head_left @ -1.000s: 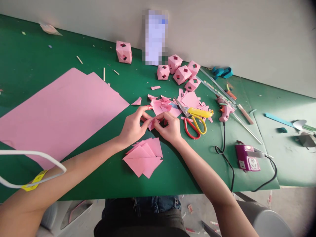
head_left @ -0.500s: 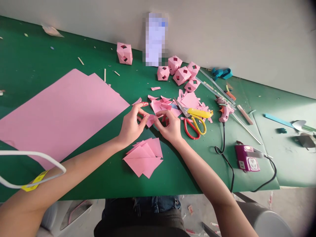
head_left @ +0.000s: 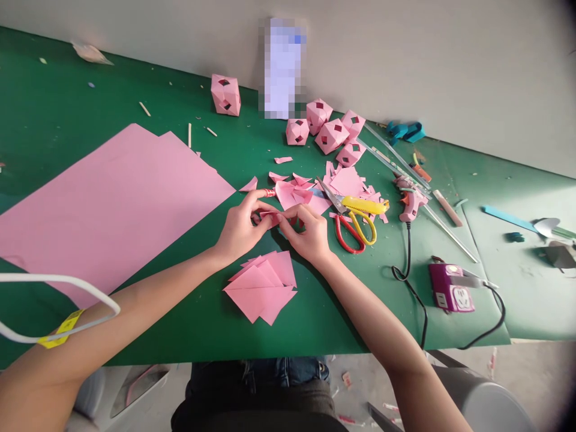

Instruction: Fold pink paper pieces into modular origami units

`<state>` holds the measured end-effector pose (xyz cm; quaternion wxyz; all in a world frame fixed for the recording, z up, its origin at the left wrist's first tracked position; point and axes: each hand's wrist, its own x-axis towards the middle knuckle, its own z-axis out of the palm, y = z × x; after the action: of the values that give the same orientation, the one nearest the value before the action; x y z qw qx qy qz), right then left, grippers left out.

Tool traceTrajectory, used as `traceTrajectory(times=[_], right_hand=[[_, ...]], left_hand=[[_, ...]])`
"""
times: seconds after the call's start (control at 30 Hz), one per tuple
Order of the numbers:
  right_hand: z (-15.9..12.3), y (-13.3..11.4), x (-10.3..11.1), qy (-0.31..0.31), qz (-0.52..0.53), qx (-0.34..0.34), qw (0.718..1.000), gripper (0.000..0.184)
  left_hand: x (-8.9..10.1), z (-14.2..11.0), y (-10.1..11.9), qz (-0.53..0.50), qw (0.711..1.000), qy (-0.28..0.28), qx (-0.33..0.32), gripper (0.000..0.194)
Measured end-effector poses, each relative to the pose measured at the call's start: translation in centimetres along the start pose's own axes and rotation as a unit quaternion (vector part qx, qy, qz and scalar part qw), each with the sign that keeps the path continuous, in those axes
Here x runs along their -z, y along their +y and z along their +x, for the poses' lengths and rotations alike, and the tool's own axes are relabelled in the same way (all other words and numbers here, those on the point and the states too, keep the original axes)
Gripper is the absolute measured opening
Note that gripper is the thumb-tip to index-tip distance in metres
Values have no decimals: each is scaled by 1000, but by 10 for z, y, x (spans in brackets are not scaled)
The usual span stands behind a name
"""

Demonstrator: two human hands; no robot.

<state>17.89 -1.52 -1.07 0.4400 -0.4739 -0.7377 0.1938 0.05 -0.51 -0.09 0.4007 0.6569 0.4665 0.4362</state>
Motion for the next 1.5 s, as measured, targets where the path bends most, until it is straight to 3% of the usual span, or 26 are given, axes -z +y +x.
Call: traceTrajectory(times=[0.43,0.67,0.77,0.87,1.0,1.23,1.5], right_hand=[[-1,-1,0,-39,-28,21,999,14],[3,1,0,26,-5,-94,995,19],[5,1,2,27,6,-107,994,17],[5,0,3,40,-19,-51,998,12],[2,0,2,10,-91,60,994,27],[-1,2,0,-51,-182,67,980,39],[0,2,0,-71,-187,81,976,32]], left_hand=[[1,1,-7,-11,1000,15,-3,40],[1,-2,-9,-83,996,-5,22,44],[2,-2,-10,-114,993,-7,36,45],[2,-1,-9,-136,990,-4,46,48],[4,1,-5,-157,985,2,65,51],[7,2,-5,-175,981,-12,86,51],[6,1,-3,-182,978,-19,101,61]])
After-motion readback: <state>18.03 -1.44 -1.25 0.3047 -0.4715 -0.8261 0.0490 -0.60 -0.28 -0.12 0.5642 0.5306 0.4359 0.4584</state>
